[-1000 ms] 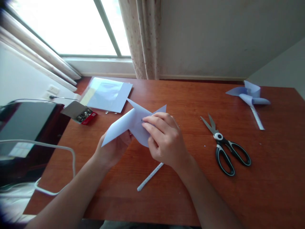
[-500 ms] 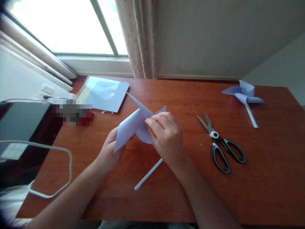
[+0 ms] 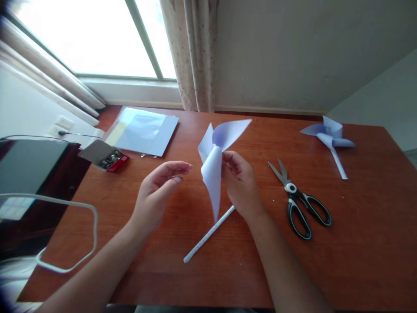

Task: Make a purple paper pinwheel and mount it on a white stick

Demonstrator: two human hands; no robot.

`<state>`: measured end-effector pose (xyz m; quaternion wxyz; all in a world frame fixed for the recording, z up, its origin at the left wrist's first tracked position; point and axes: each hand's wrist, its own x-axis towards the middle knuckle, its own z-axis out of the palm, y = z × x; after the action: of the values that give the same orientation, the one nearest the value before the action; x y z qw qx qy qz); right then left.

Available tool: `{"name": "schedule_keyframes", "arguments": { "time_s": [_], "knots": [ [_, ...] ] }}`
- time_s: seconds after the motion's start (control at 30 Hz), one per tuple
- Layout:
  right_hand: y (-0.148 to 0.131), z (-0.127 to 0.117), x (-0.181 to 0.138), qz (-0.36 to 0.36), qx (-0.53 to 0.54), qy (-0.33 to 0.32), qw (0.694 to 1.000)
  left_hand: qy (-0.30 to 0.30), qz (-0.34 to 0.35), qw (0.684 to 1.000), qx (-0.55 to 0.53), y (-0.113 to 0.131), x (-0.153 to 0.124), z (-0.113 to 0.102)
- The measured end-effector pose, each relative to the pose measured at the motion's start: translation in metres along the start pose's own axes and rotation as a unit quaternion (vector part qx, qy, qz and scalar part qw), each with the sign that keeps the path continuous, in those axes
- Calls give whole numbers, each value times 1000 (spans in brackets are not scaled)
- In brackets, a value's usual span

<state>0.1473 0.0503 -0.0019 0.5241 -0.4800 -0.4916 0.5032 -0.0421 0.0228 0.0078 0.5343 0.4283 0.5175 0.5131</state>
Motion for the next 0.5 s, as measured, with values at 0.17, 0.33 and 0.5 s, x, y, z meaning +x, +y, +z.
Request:
{"name": "schedule_keyframes", "arguments": {
  "time_s": [0.17,0.33,0.5],
  "knots": [
    [6,1,-1,48,69,-21,996,3,22,999,22,3,-1,1],
    [7,5,-5,84,110,-83,987,7,26,1000,-6,0,0,2],
    [-1,12,-10,142,144,-99,974,-39,-55,989,-128,-7,4,3]
  ]
}}
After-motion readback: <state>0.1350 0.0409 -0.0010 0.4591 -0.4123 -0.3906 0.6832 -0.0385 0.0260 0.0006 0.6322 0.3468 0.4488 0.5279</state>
